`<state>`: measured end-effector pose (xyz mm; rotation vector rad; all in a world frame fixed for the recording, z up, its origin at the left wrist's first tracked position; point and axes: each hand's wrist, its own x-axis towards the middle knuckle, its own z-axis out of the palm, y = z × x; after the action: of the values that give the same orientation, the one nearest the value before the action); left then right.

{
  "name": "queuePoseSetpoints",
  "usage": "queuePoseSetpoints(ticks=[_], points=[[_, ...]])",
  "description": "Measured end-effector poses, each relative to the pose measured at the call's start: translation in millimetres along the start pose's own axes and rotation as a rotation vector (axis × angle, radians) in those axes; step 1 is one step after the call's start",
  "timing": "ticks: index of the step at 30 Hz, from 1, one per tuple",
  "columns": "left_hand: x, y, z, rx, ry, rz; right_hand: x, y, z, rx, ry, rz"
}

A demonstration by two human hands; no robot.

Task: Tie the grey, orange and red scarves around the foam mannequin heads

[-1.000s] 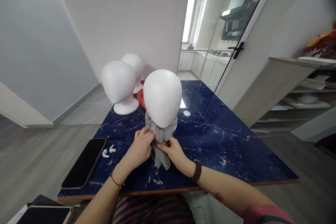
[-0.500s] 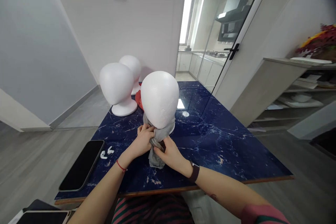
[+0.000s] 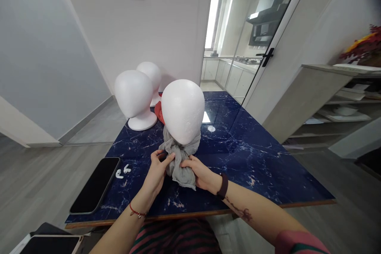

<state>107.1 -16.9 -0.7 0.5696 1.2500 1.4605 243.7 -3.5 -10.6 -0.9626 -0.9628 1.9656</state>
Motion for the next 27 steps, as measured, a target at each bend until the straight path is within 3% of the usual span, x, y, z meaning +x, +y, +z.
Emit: queuePoseSetpoints(ticks=[2, 5, 8, 11, 14, 18, 21, 25, 27], points=[[-3, 3, 1.7, -0.055, -0.051, -0.071, 0, -2, -1, 0.043, 0.016, 0.073], [0, 7, -3.1, -0.029, -0.108, -0.013, 0, -8, -3, 0.031, 0.039, 0.118], [6, 10, -15.9, 0.068, -0.102, 0.018, 0, -17, -6, -0.063, -0.032, 0.102], [12, 17, -30.5, 0.273, -0.142, 0.049, 1, -25, -12, -0.212, -0.096, -0.013], [17, 27, -41.9, 0.65, -0.169, 0.185, 7, -28, -22, -0.329, 0.023, -0.142], [23, 37, -53.2, 1.204, -0.01, 0.512, 18, -28, -37, -0.39, 0.244, -0.249], [26, 40, -61.2, 1.535, 0.118, 0.663, 21, -33, -44, -0.421, 0.344, -0.314], [28, 41, -67.4, 1.606, 0.273, 0.74, 20, -43, -47, -0.385, 0.417, -0.415], [26, 41, -64.5, 1.48, 0.215, 0.709, 19, -46, -47, -0.417, 0.447, -0.47]])
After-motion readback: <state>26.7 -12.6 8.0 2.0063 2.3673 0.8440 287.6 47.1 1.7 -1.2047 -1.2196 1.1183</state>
